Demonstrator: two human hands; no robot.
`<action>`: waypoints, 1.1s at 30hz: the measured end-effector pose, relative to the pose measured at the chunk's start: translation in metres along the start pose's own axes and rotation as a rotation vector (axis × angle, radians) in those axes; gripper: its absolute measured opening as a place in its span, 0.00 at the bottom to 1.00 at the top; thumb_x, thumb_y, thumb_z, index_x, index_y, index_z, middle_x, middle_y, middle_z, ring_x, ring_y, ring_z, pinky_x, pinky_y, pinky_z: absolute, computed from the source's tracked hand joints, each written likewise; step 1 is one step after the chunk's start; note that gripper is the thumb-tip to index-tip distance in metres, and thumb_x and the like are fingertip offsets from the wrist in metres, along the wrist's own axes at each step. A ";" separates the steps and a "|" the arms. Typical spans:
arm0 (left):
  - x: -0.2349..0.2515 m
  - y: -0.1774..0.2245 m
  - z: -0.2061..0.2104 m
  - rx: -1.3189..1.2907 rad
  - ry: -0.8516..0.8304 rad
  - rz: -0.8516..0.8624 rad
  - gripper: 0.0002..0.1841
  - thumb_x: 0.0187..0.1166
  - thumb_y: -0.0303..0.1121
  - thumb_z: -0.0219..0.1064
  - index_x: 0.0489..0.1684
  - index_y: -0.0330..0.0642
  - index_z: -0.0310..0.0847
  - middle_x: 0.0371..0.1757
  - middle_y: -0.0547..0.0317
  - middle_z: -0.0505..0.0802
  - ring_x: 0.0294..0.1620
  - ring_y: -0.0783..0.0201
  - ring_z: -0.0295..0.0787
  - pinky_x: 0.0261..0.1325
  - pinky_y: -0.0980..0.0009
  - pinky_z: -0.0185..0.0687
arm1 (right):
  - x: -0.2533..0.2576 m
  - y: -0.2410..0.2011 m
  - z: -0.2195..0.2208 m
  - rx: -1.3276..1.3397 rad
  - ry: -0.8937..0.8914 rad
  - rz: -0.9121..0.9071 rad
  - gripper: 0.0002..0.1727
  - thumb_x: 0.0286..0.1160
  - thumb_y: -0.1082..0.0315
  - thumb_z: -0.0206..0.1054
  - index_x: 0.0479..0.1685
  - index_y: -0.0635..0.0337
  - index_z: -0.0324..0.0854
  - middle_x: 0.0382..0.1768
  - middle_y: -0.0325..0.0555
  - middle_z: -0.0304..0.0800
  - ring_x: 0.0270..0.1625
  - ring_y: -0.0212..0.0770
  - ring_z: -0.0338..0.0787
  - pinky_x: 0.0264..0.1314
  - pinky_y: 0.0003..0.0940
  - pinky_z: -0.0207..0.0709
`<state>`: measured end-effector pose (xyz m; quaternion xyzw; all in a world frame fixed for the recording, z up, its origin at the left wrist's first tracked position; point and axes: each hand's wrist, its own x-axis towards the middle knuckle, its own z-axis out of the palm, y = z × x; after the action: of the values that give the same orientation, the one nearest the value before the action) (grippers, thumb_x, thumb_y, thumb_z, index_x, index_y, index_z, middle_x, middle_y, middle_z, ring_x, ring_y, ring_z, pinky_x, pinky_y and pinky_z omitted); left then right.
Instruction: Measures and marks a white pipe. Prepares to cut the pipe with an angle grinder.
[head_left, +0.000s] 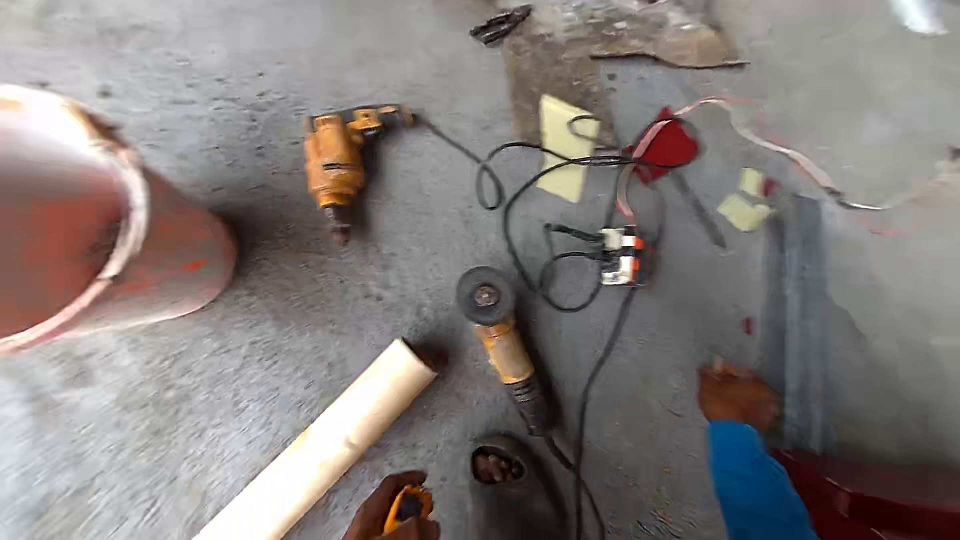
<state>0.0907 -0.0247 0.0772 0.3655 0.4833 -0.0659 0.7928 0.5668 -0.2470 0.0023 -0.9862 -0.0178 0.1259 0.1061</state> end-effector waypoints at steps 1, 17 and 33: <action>-0.002 0.005 0.000 0.085 0.049 0.043 0.35 0.67 0.35 0.72 0.77 0.32 0.69 0.56 0.49 0.90 0.50 0.58 0.91 0.53 0.57 0.89 | -0.027 -0.023 0.003 0.190 -0.012 -0.123 0.22 0.84 0.62 0.65 0.64 0.74 0.80 0.51 0.70 0.88 0.51 0.63 0.89 0.58 0.62 0.81; -0.021 -0.010 -0.014 0.779 0.597 0.430 0.29 0.75 0.53 0.64 0.67 0.42 0.81 0.47 0.55 0.94 0.42 0.56 0.93 0.43 0.50 0.89 | -0.260 -0.215 0.061 0.456 -1.647 -0.526 0.13 0.78 0.56 0.69 0.49 0.55 0.81 0.27 0.30 0.77 0.21 0.24 0.71 0.23 0.22 0.68; -0.052 -0.052 -0.094 0.931 1.059 0.217 0.24 0.77 0.59 0.54 0.35 0.54 0.94 0.36 0.61 0.92 0.32 0.56 0.89 0.28 0.46 0.78 | -0.228 -0.257 0.092 0.456 -0.937 -0.703 0.17 0.88 0.50 0.59 0.55 0.50 0.85 0.30 0.36 0.83 0.12 0.29 0.61 0.11 0.24 0.55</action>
<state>-0.0274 -0.0151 0.0675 0.6951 0.6859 0.0002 0.2154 0.3208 0.0084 0.0259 -0.7141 -0.3581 0.5029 0.3299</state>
